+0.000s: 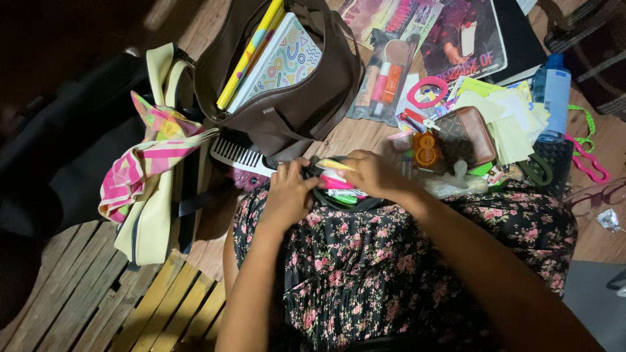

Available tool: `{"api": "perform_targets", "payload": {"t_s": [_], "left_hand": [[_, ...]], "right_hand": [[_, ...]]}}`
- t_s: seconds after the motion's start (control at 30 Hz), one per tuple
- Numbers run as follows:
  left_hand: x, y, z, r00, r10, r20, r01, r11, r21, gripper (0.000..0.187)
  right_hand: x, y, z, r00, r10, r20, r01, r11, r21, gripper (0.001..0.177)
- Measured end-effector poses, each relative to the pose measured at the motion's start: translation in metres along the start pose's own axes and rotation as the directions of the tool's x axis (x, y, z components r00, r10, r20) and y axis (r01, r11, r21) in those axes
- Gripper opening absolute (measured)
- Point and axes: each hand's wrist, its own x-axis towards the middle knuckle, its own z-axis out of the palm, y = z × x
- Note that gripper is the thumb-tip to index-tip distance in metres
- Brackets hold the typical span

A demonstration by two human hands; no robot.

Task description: The person sits on a bench and packs a brown handbag with daily essentials. They place a notebook, a yellow cloth, and a white comb into the bag, then add several small items from a black pouch including highlighters, a small box, and other stationery.

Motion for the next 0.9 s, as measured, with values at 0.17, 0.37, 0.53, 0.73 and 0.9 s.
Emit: {"api": "perform_targets", "payload": {"t_s": [0.17,0.37,0.53,0.73,0.9], "left_hand": [[-0.001,0.002,0.005,0.986,0.002,-0.168,0.015,0.995,0.102,0.017],[-0.005,0.005,0.011,0.977,-0.009,-0.215,0.017,0.999,0.034,0.019],[-0.015,0.006,0.017,0.964,-0.150,-0.222,0.098,0.968,-0.230,0.016],[0.000,0.003,0.054,0.850,-0.513,-0.115,0.252,0.589,-0.768,0.053],[0.026,0.021,0.082,0.761,-0.584,-0.283,0.291,0.697,-0.656,0.085]], "right_hand": [[0.010,0.003,0.026,0.995,0.060,0.078,-0.020,0.899,-0.436,0.032],[0.007,-0.003,0.041,0.996,0.031,-0.083,-0.070,0.854,-0.515,0.027],[-0.005,-0.009,0.008,0.996,0.043,-0.072,-0.068,0.921,-0.384,0.028],[-0.017,-0.015,-0.012,0.985,0.101,-0.138,-0.140,0.940,-0.310,0.033],[-0.021,-0.007,-0.010,0.980,0.149,-0.132,-0.186,0.919,-0.348,0.034]]}}
